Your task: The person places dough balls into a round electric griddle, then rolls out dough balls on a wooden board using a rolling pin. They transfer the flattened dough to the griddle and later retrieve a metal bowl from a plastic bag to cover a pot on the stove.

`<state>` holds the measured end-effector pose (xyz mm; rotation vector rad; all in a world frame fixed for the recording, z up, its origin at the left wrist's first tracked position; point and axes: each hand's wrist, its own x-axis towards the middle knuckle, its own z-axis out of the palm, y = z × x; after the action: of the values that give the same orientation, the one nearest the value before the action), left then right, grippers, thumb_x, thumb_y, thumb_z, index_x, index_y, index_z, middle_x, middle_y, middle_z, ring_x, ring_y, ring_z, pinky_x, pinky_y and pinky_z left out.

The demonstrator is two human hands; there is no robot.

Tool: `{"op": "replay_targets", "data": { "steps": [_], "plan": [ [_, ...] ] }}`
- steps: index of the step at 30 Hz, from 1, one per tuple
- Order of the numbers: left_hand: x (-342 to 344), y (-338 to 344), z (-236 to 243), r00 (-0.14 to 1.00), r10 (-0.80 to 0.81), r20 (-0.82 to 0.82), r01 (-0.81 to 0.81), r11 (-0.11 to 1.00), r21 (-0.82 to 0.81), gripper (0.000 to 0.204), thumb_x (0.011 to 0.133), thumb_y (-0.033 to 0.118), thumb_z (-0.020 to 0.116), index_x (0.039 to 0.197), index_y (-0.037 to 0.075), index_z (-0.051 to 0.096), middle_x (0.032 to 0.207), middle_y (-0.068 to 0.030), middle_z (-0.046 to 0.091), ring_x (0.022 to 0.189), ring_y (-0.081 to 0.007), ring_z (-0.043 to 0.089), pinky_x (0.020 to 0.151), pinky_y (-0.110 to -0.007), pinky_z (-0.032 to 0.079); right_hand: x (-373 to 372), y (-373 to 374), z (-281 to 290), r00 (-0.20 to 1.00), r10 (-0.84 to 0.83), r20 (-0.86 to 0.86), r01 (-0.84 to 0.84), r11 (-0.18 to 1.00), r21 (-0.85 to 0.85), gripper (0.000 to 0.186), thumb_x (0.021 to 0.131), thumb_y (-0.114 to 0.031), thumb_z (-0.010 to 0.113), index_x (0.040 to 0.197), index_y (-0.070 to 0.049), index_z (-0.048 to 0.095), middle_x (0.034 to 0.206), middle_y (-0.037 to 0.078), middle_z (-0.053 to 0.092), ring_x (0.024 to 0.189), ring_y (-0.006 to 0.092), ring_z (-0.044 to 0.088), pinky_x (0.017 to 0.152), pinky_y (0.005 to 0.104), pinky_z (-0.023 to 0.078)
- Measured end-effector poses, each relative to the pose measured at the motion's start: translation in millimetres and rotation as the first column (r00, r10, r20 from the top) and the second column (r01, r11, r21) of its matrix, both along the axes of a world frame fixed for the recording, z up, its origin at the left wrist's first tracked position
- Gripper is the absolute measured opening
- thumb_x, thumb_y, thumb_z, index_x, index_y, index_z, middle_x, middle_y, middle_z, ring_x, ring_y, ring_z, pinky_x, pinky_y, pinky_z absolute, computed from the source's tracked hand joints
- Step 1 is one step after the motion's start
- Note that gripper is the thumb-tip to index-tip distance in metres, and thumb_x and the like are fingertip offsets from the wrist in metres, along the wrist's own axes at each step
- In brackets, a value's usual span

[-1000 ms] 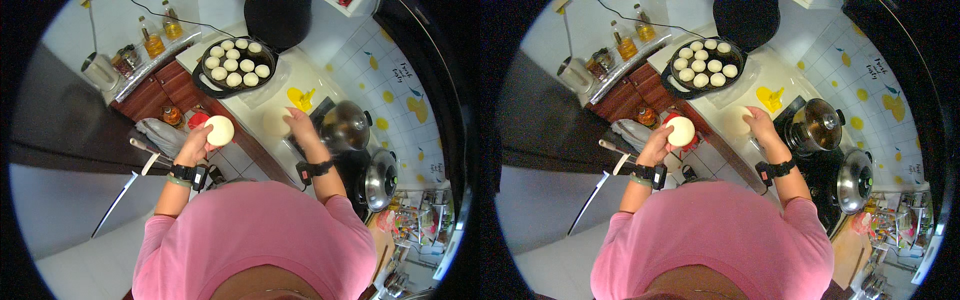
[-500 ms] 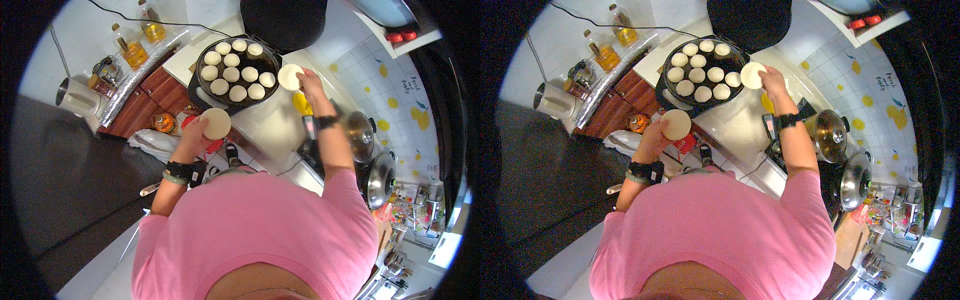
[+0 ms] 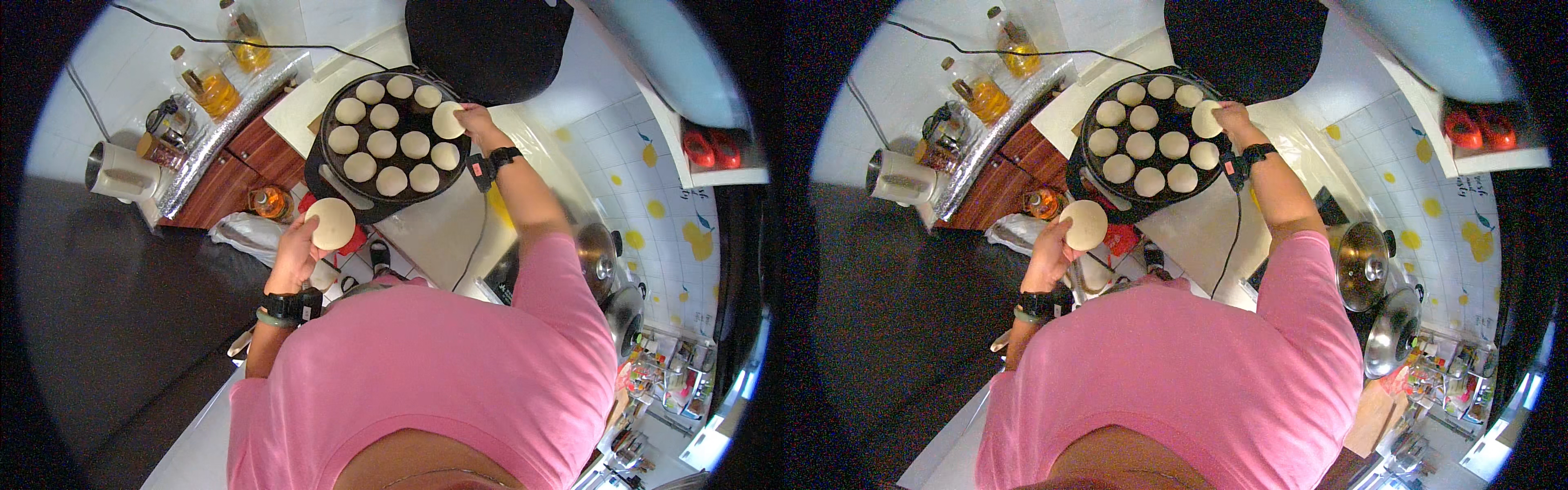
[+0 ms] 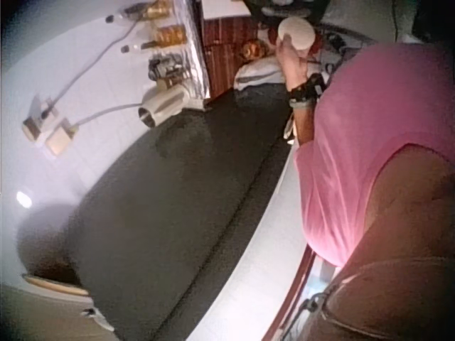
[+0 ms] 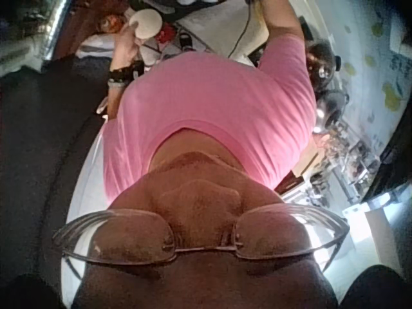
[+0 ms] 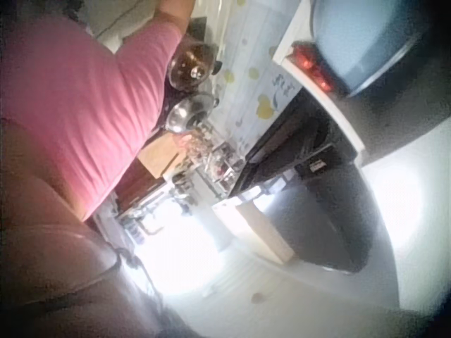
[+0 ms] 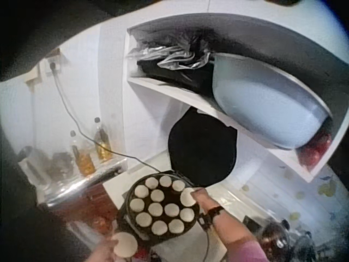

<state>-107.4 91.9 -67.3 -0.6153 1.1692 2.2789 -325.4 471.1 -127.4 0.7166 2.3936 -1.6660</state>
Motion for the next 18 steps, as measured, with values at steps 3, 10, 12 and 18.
{"op": "replay_targets", "data": {
  "steps": [3,10,12,18],
  "plan": [
    [-1.7,0.4,-4.8,1.000,0.028,0.012,-0.028,1.000,0.004,0.026,0.090,0.012,0.041,0.113,0.001,0.046,0.104,-0.0130,0.057,0.089,-0.0240,0.061,0.072,-0.037,0.054,-10.6,-4.1,-15.7,0.997,0.025,0.072,-0.029,0.998,0.053,0.025,0.076,-0.010,0.063,0.100,-0.007,0.058,0.084,0.004,0.060,0.070,0.0151,0.058,0.053,0.0274,0.045],
    [-5.2,-0.3,-13.6,1.000,0.012,0.004,-0.012,0.999,-0.036,0.031,0.090,0.015,0.041,0.117,0.000,0.042,0.110,-0.0156,0.055,0.095,-0.0270,0.059,0.079,-0.039,0.051,-12.7,-0.2,-5.8,0.916,0.395,0.070,-0.325,0.631,0.705,0.028,0.069,-0.021,0.068,0.092,-0.006,0.064,0.087,0.010,0.064,0.079,0.0213,0.061,0.071,0.0315,0.049],
    [-5.3,1.0,-15.5,1.000,0.002,-0.018,-0.001,0.999,0.038,0.032,0.090,0.016,0.042,0.118,0.000,0.042,0.111,-0.0156,0.054,0.097,-0.0270,0.058,0.080,-0.039,0.050,-12.2,2.9,-4.0,0.887,0.453,0.089,-0.350,0.535,0.769,0.030,0.065,-0.025,0.070,0.087,-0.006,0.065,0.087,0.012,0.064,0.081,0.0240,0.062,0.074,0.0313,0.048],
    [-9.1,3.0,-19.4,0.999,-0.030,-0.011,0.030,0.999,0.041,0.033,0.090,0.016,0.043,0.118,0.000,0.041,0.112,-0.0154,0.054,0.098,-0.0277,0.057,0.082,-0.040,0.049,-11.2,6.7,-5.9,0.831,0.556,0.032,-0.370,0.508,0.778,0.029,0.066,-0.022,0.068,0.089,-0.006,0.065,0.085,0.013,0.064,0.080,0.0254,0.062,0.073,0.0318,0.048]
  ]
}}
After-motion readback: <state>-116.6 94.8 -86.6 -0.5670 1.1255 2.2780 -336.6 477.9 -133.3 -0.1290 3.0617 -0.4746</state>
